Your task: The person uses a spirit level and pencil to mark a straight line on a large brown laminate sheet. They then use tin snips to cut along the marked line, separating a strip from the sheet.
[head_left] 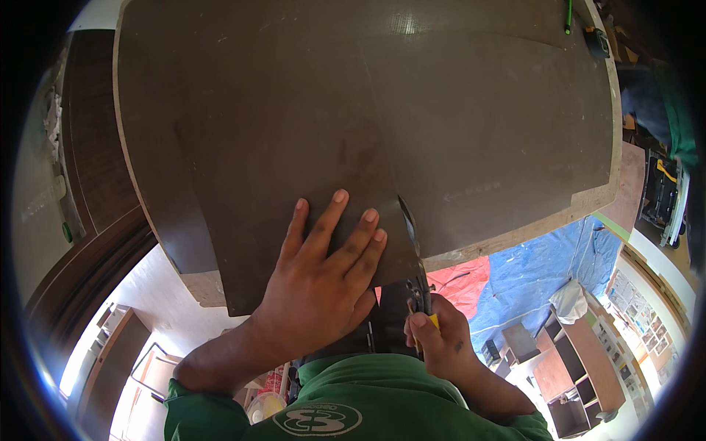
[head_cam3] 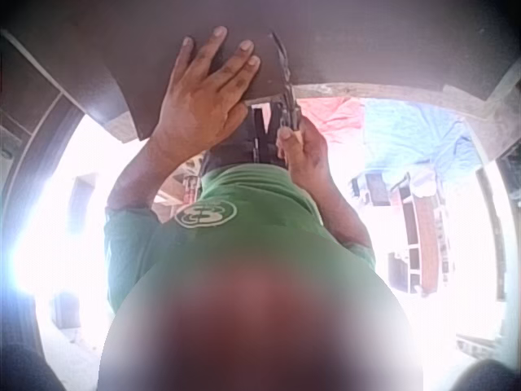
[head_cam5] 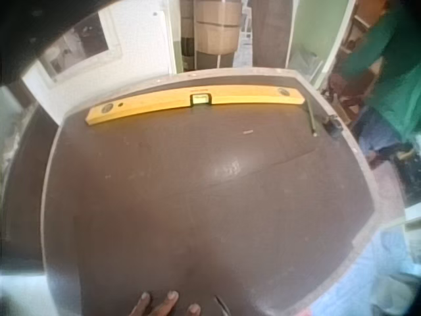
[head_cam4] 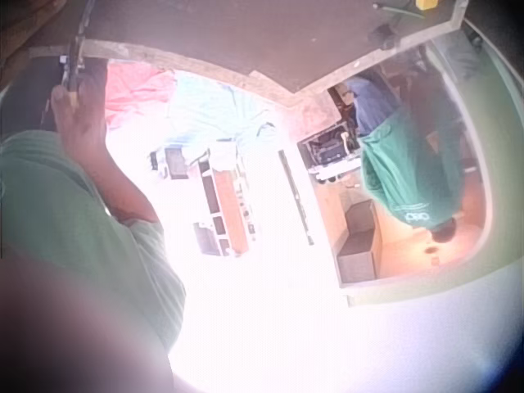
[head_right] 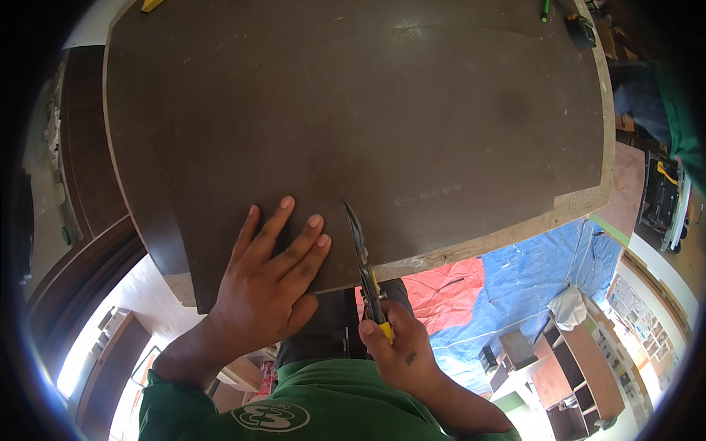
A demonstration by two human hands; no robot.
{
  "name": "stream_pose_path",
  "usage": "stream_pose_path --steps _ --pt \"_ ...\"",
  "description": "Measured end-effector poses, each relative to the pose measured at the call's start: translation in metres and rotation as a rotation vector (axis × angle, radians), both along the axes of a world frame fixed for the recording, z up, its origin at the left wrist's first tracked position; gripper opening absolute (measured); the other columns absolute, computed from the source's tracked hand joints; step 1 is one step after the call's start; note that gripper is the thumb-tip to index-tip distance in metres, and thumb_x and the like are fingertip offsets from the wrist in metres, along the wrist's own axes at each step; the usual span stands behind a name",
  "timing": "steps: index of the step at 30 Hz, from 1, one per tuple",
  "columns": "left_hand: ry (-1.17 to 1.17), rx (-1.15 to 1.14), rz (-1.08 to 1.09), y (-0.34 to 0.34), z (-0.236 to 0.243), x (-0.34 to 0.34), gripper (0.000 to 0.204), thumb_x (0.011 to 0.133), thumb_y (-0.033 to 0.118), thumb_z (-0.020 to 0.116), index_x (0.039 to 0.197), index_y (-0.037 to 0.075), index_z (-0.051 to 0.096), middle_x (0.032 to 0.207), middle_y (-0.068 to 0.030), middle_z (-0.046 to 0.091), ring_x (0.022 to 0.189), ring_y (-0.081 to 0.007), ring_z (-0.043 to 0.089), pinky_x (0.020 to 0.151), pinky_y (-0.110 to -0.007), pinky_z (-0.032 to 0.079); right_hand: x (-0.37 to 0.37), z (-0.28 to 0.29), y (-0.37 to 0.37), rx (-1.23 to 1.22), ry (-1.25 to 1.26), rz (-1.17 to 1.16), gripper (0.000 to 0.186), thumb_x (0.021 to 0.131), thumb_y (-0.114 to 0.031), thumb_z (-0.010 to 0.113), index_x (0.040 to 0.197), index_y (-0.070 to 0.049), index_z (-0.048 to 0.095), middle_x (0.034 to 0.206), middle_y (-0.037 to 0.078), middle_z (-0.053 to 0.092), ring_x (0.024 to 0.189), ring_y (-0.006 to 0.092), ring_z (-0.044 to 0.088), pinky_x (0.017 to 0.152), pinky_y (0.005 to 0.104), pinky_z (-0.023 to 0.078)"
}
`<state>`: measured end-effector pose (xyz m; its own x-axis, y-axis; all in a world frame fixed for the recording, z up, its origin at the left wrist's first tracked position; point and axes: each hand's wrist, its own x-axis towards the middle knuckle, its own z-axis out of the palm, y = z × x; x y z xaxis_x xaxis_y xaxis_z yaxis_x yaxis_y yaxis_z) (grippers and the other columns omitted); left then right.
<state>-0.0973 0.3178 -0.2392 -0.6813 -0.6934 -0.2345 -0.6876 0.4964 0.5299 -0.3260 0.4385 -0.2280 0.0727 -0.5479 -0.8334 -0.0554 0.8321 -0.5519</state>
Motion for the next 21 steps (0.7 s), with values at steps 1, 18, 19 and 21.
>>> stream_pose_path --steps 1,18,19,21 --pt "-0.003 0.007 -0.001 0.0 0.0002 0.0002 0.062 0.086 0.035 0.079 0.138 0.002 0.071 0.152 -0.0155 0.062 0.154 -0.047 0.041 0.123 -0.074 0.03 -0.0005 0.001 0.0004 0.006 0.008 0.002 0.036 0.109 -0.035 0.067 0.11 0.0 0.062 0.078 0.001 0.061 0.07 0.0076 0.057 0.064 0.0284 0.048" --pt "0.011 0.009 0.002 0.0024 0.0018 -0.001 0.061 0.087 0.034 0.078 0.138 0.002 0.072 0.153 -0.0149 0.062 0.153 -0.0482 0.042 0.123 -0.074 0.028 -0.0025 -0.0028 -0.0001 0.015 -0.018 -0.012 0.034 0.107 -0.032 0.069 0.109 0.0 0.061 0.081 0.001 0.061 0.075 0.0081 0.055 0.067 0.0291 0.047" --pt "0.008 0.017 0.003 0.0026 0.0018 -0.001 0.061 0.087 0.034 0.078 0.138 0.002 0.072 0.153 -0.015 0.063 0.154 -0.0482 0.041 0.123 -0.074 0.028 -0.0026 -0.0027 -0.0006 0.014 -0.021 -0.009 0.034 0.107 -0.032 0.069 0.109 0.0 0.061 0.081 0.001 0.061 0.075 0.0079 0.055 0.067 0.0289 0.047" --pt "0.014 0.018 0.004 0.0028 0.002 -0.001 0.061 0.087 0.034 0.078 0.138 0.002 0.072 0.153 -0.0153 0.062 0.154 -0.0482 0.041 0.123 -0.074 0.028 -0.003 -0.0017 -0.0013 0.025 -0.017 -0.003 0.033 0.107 -0.032 0.069 0.109 0.0 0.06 0.081 0.001 0.061 0.075 0.0075 0.055 0.067 0.0286 0.047"
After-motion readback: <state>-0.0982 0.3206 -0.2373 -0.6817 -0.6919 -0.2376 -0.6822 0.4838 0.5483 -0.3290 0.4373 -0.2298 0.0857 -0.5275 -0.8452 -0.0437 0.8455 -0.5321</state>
